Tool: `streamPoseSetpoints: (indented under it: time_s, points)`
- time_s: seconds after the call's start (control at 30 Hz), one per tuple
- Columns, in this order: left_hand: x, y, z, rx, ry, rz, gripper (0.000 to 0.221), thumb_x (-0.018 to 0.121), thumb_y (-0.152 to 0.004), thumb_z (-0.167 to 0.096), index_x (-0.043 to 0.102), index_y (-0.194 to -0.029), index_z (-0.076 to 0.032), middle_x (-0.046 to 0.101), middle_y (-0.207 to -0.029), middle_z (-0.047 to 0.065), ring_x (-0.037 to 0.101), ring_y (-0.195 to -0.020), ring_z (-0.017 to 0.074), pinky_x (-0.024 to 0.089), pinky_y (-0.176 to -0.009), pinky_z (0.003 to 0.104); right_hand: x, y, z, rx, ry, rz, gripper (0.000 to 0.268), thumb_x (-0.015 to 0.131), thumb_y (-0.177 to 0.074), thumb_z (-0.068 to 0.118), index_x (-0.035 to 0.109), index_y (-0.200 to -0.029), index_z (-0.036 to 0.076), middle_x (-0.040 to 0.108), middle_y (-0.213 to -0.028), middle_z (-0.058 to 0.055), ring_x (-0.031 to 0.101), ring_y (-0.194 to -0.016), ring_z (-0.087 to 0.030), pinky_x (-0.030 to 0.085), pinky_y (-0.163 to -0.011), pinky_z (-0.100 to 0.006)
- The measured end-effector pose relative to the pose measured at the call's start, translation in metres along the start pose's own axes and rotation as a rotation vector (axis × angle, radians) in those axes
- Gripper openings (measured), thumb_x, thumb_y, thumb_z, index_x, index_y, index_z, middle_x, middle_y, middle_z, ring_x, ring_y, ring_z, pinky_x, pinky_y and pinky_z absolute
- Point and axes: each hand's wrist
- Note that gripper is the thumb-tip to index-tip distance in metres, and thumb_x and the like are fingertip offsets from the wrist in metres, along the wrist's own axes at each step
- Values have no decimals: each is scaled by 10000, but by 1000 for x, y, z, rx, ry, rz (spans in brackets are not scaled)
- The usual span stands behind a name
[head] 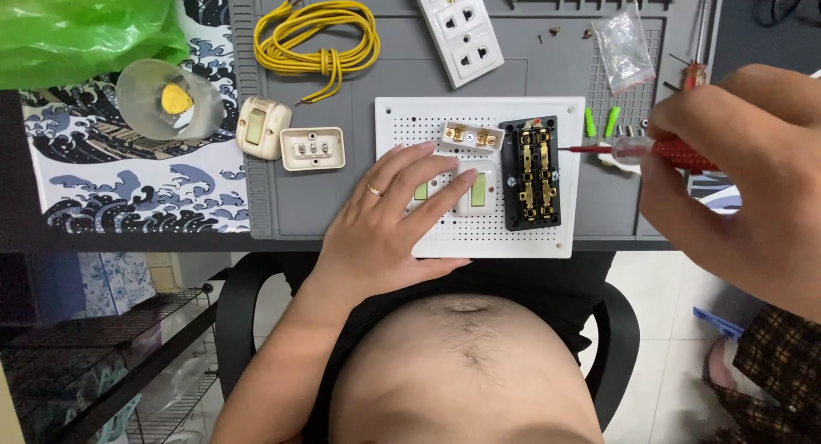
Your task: Removing electrical switches and sockets from a plastic mounting panel using a manual screwdriver.
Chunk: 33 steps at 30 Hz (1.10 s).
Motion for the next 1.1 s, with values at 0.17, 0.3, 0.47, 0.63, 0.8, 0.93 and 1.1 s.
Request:
streamPoseSetpoints:
  time_s: [0.17,0.3,0.47,0.63,0.8,0.93,1.1]
  points:
    - [2,1,1,1,0,-1,878,918,-925,-597,529,-1559,-131,567,-1466,120,524,-1445,361,463,-1255,548,-3,-4,5,-85,-69,-23,157,727,-1033,199,680,-1159,117,629,-905,-107,617,-739,-294,521,-687,-436]
    - [2,2,1,-2,14,5,893,928,-938,-580,498,-1580,-134,558,-1484,115,515,-1463,359,459,-1263,544,0,-4,5,-91,-106,-27,148,728,-1027,170,683,-1152,104,627,-917,-115,619,-744,-303,550,-731,-448]
    - [2,2,2,-1,23,1,895,936,-925,-581,507,-1571,-133,555,-1476,116,524,-1444,369,469,-1253,554,-2,-5,5,-92,-73,-13,187,722,-1036,230,689,-1193,133,631,-933,-102,620,-743,-309,549,-721,-459]
    - [3,2,2,-5,35,-1,892,931,-928,-588,509,-1571,-137,555,-1478,113,525,-1443,372,473,-1255,555,-5,-8,10,-121,-109,-26,118,708,-1044,156,682,-1140,94,609,-889,-104,610,-737,-284,542,-701,-430]
    - [3,2,2,-1,38,-10,828,856,-977,-593,512,-1568,-126,550,-1471,125,527,-1436,378,467,-1260,569,-6,-8,11,-190,-27,-74,181,723,-1027,95,709,-1207,110,604,-986,-109,633,-847,-295,533,-669,-433]
    - [4,3,2,-1,-2,15,910,910,-939,-608,481,-1595,-147,561,-1494,118,510,-1475,359,451,-1266,549,-11,-11,17,-220,-35,-73,134,680,-1082,43,702,-1166,146,557,-1008,-101,587,-706,-277,488,-609,-419]
    - [1,2,0,-8,-3,4,853,855,-979,-610,485,-1595,-150,567,-1502,120,507,-1491,352,446,-1279,548,-16,-10,23,-231,32,-102,161,679,-1104,72,745,-1185,195,586,-961,-37,642,-738,-212,498,-549,-404]
Point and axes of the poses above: each hand's wrist, its own y-axis away from the middle knuckle, its own x-axis out of the palm, z = x × y
